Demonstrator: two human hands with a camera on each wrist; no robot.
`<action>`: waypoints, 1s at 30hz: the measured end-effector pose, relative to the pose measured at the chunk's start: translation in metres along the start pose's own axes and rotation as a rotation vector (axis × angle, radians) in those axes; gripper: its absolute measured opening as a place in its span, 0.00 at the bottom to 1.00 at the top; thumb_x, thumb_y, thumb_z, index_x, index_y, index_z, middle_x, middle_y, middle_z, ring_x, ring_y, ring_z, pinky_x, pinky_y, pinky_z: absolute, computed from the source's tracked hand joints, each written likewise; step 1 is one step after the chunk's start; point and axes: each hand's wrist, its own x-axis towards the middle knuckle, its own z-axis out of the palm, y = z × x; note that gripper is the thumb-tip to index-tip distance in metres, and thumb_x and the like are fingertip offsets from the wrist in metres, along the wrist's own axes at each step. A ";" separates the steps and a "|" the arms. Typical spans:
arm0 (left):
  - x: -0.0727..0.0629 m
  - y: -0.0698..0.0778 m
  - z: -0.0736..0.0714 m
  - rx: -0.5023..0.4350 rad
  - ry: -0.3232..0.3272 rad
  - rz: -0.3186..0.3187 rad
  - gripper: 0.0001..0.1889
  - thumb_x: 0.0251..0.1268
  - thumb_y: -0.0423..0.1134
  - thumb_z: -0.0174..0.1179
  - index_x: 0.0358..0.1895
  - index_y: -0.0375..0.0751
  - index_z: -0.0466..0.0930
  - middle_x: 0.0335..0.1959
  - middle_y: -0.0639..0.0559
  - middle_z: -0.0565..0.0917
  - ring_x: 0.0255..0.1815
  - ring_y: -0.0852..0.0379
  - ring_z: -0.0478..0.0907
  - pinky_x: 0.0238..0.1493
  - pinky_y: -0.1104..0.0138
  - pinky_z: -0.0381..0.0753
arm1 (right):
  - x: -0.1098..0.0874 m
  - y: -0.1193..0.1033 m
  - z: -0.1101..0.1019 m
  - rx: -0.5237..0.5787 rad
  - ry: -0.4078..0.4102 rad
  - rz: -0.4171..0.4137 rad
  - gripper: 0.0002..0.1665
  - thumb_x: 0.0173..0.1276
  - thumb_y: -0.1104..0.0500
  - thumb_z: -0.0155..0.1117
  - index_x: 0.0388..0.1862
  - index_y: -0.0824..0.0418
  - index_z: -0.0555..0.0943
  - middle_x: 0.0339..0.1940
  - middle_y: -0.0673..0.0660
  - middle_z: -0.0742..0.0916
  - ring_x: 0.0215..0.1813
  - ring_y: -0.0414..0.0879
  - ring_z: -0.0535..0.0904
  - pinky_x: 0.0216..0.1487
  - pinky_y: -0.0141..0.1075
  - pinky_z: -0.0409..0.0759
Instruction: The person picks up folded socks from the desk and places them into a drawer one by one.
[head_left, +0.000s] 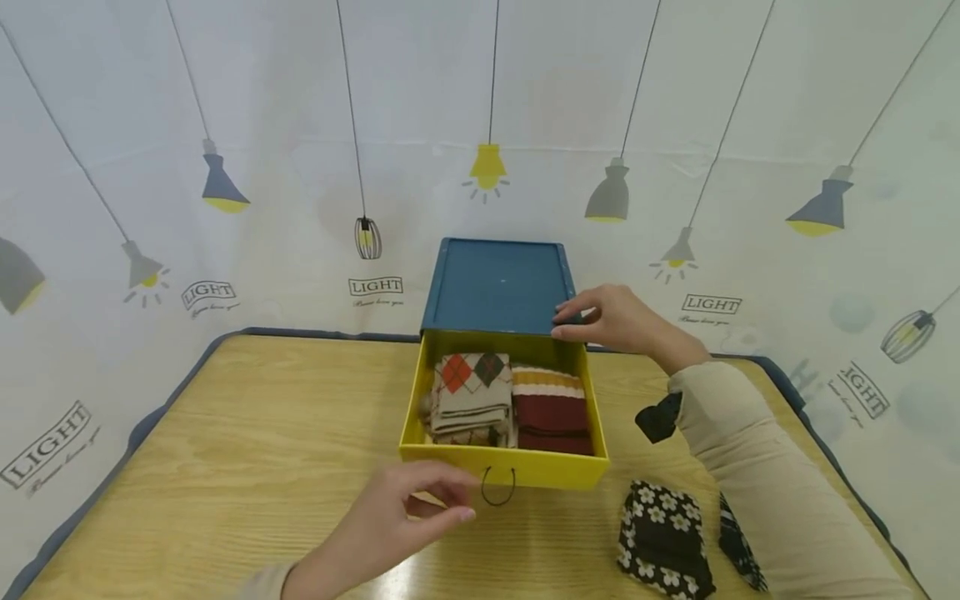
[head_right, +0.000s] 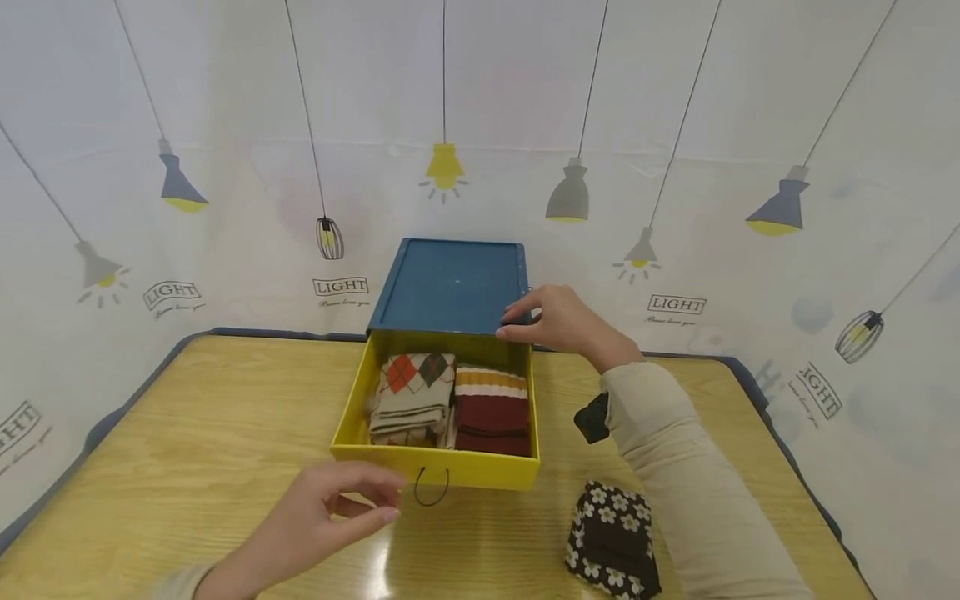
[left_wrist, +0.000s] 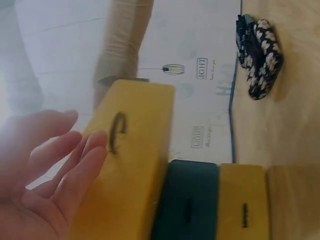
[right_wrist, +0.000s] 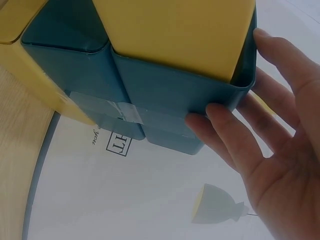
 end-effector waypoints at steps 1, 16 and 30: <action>-0.001 -0.004 0.004 -0.013 0.007 -0.026 0.13 0.57 0.40 0.59 0.45 0.42 0.79 0.36 0.51 0.81 0.34 0.61 0.79 0.32 0.69 0.79 | 0.000 0.000 0.000 -0.002 0.000 0.001 0.16 0.59 0.56 0.62 0.43 0.64 0.82 0.49 0.62 0.80 0.43 0.55 0.79 0.39 0.41 0.78; 0.007 -0.028 0.038 0.092 0.125 0.135 0.09 0.58 0.40 0.58 0.40 0.43 0.80 0.35 0.52 0.80 0.33 0.64 0.77 0.34 0.72 0.78 | 0.000 -0.003 -0.002 0.006 0.005 0.010 0.15 0.59 0.58 0.62 0.43 0.65 0.81 0.49 0.63 0.79 0.42 0.56 0.80 0.38 0.42 0.79; 0.012 -0.027 0.042 0.176 0.225 0.254 0.04 0.58 0.38 0.58 0.33 0.44 0.80 0.31 0.55 0.81 0.31 0.66 0.76 0.30 0.72 0.78 | 0.000 -0.002 0.000 0.019 0.002 0.020 0.16 0.59 0.57 0.62 0.43 0.65 0.81 0.49 0.63 0.79 0.42 0.56 0.80 0.38 0.41 0.79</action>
